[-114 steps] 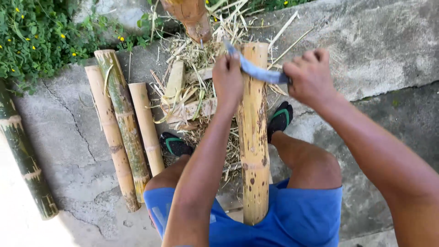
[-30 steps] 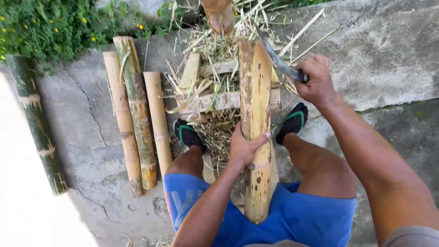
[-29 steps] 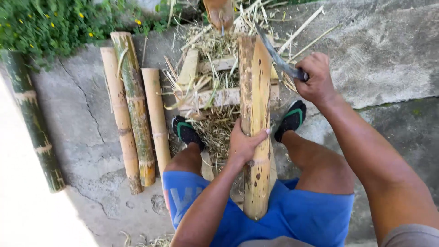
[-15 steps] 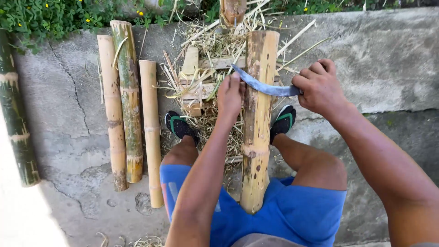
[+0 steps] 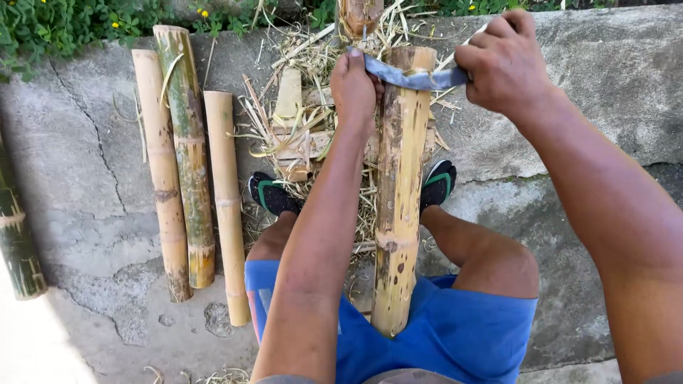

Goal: Shaving and peeling the outer layer of a bamboo pole using a curved knife.

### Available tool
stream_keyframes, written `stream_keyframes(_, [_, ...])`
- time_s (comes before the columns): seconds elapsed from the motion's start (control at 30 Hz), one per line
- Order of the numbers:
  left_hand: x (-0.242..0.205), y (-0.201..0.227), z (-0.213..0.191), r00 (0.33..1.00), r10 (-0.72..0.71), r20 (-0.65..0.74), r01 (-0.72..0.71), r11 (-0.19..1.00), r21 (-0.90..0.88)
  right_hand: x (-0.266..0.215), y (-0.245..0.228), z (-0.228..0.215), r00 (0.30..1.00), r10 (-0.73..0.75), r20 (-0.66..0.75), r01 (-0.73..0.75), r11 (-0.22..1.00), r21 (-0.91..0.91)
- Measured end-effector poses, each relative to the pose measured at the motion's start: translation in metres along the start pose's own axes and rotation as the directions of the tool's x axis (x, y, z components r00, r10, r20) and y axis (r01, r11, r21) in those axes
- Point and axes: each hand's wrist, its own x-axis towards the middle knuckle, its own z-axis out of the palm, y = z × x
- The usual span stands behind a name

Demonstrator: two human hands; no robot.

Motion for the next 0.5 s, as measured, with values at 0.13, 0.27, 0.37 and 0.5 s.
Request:
stream_keyframes(0.13, [0.008, -0.008, 0.001, 0.999, 0.018, -0.049, -0.022, 0.996, -0.091, 0.009, 0.006, 0.000, 0.990, -0.037, -0.134, 0.040, 0.999, 0.020])
stream_keyframes(0.27, [-0.014, -0.001, -0.004, 0.999, 0.034, -0.013, -0.034, 0.999, -0.037, 0.010, -0.003, -0.032, 0.990, -0.048, -0.131, 0.034, 0.993, -0.114])
stream_keyframes(0.37, [-0.045, -0.024, -0.010, 0.999, 0.004, 0.032, -0.004, 1.000, -0.008, -0.012, -0.008, -0.021, 0.994, -0.083, -0.076, 0.082, 0.997, -0.006])
stream_keyframes(0.5, [-0.031, -0.022, -0.002, 0.998, 0.019, 0.054, -0.018, 1.000, -0.019, 0.000, -0.003, -0.006, 0.997, -0.082, 0.002, 0.082, 0.997, 0.004])
